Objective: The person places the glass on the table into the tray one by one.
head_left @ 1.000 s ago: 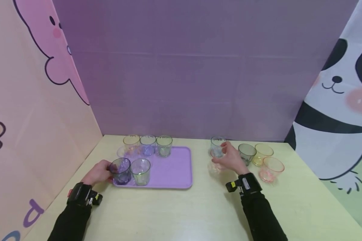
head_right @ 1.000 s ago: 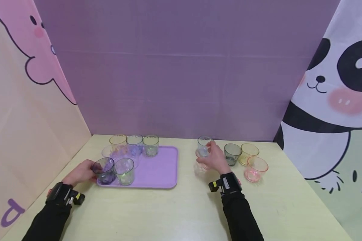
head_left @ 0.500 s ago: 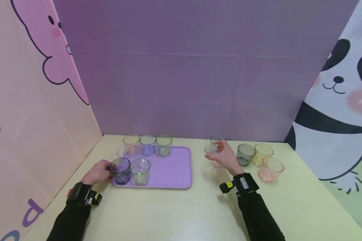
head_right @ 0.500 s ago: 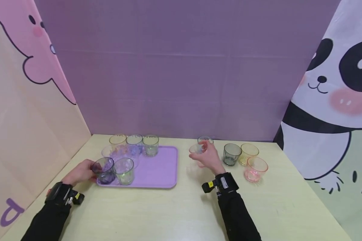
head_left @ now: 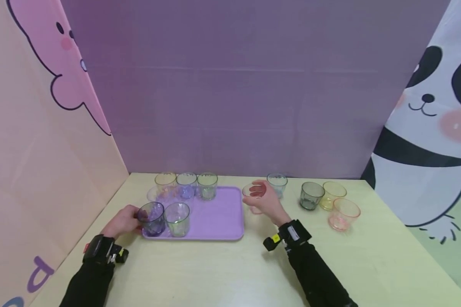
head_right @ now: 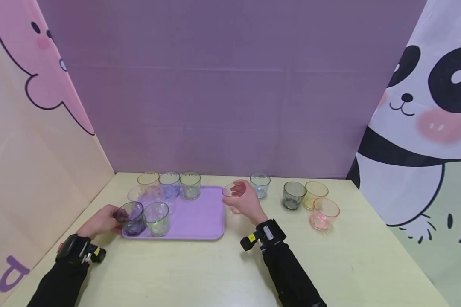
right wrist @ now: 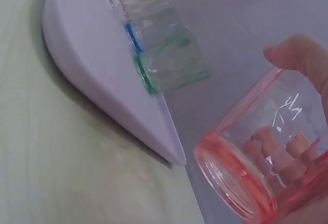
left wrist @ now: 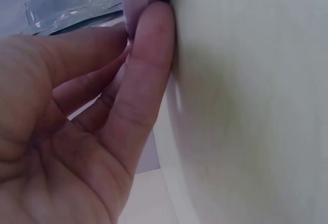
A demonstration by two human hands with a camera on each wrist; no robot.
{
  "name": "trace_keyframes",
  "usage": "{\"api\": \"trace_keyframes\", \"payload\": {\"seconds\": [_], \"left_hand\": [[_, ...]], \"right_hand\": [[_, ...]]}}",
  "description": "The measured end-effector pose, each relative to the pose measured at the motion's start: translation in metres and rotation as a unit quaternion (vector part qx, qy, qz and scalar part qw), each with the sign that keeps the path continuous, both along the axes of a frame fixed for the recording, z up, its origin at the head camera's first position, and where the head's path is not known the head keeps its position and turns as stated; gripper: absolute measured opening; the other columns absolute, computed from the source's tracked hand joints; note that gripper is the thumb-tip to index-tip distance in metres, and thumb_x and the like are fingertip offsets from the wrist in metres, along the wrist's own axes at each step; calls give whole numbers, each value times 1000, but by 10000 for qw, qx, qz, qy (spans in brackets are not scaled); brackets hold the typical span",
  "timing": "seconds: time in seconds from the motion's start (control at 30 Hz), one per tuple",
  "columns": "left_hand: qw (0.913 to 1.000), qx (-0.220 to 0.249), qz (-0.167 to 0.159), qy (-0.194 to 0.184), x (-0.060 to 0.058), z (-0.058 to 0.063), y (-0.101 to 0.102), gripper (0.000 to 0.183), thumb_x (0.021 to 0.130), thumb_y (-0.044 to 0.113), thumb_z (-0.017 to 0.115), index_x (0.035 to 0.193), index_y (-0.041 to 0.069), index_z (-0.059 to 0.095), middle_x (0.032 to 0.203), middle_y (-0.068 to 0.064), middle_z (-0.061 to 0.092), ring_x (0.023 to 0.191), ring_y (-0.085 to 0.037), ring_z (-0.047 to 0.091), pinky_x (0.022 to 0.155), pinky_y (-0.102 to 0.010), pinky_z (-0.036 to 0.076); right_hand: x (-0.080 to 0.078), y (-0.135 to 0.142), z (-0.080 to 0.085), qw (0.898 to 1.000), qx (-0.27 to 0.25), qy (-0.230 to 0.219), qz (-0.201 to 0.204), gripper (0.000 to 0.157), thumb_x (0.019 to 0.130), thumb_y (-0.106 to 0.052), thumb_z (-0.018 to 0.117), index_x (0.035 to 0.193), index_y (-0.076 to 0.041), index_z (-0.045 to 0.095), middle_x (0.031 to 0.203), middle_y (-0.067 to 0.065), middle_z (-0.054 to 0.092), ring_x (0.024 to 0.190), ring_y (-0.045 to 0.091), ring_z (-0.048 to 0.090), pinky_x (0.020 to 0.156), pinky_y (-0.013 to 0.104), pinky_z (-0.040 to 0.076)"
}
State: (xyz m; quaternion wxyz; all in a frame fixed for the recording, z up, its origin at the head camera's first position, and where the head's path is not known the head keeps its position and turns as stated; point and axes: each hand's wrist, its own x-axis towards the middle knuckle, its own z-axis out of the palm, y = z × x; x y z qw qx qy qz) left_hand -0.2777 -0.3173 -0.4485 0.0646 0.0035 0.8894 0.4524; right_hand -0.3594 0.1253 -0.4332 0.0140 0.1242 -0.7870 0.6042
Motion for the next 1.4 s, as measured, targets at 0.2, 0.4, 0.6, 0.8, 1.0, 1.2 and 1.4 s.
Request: {"api": "trace_keyframes", "payload": {"seconds": [0.2,0.4,0.6,0.8,1.0,1.2,1.4], "left_hand": [[10000,-53,49,11,1,-1,-1,30,80,-16,52,109,-19,59,96,-24,66,75,-21,67,66,-37,62],[9998,-160,-11,145,6,-1,-1,28,80,-14,53,107,-19,60,93,-23,67,71,-21,66,63,-36,61],[9994,-261,-40,207,6,-1,-2,29,79,-14,53,106,-19,60,92,-22,68,72,-21,66,63,-35,61],[9993,-235,-76,270,5,2,0,30,79,-15,52,107,-19,60,94,-24,67,75,-22,66,64,-36,62],[9992,-187,-97,328,5,0,1,30,76,-15,52,105,-19,61,92,-23,68,74,-22,66,64,-36,61],[9992,-184,-86,333,4,-2,1,30,76,-16,52,104,-19,62,91,-21,68,74,-22,66,64,-37,61],[9997,-88,-59,222,3,-2,1,31,76,-16,51,106,-19,60,93,-22,67,74,-22,66,64,-37,62]], "right_hand": [[3,-23,-3,9996,-271,-30,40,74,71,-16,85,134,-1,48,123,17,62,110,29,60,86,35,58],[6,-48,-9,9970,-726,-218,150,74,72,-11,84,135,-3,46,133,24,56,123,39,54,90,36,58],[8,-68,-10,9956,-866,-252,260,75,72,-9,84,136,-9,45,135,21,54,128,36,51,88,37,59],[7,-83,-11,9974,-689,-156,139,76,69,-9,85,135,-7,46,128,18,59,119,32,57,89,35,59],[5,-97,-17,9967,-634,-462,214,79,70,-14,86,136,-4,44,128,17,58,118,31,57,99,37,53],[8,-112,-21,9982,-200,-386,408,79,69,-21,88,136,-8,49,132,16,57,122,31,54,105,43,48],[12,-127,-21,9984,86,-513,204,86,67,-25,88,139,-7,45,130,14,57,122,29,54,105,42,48]]}}
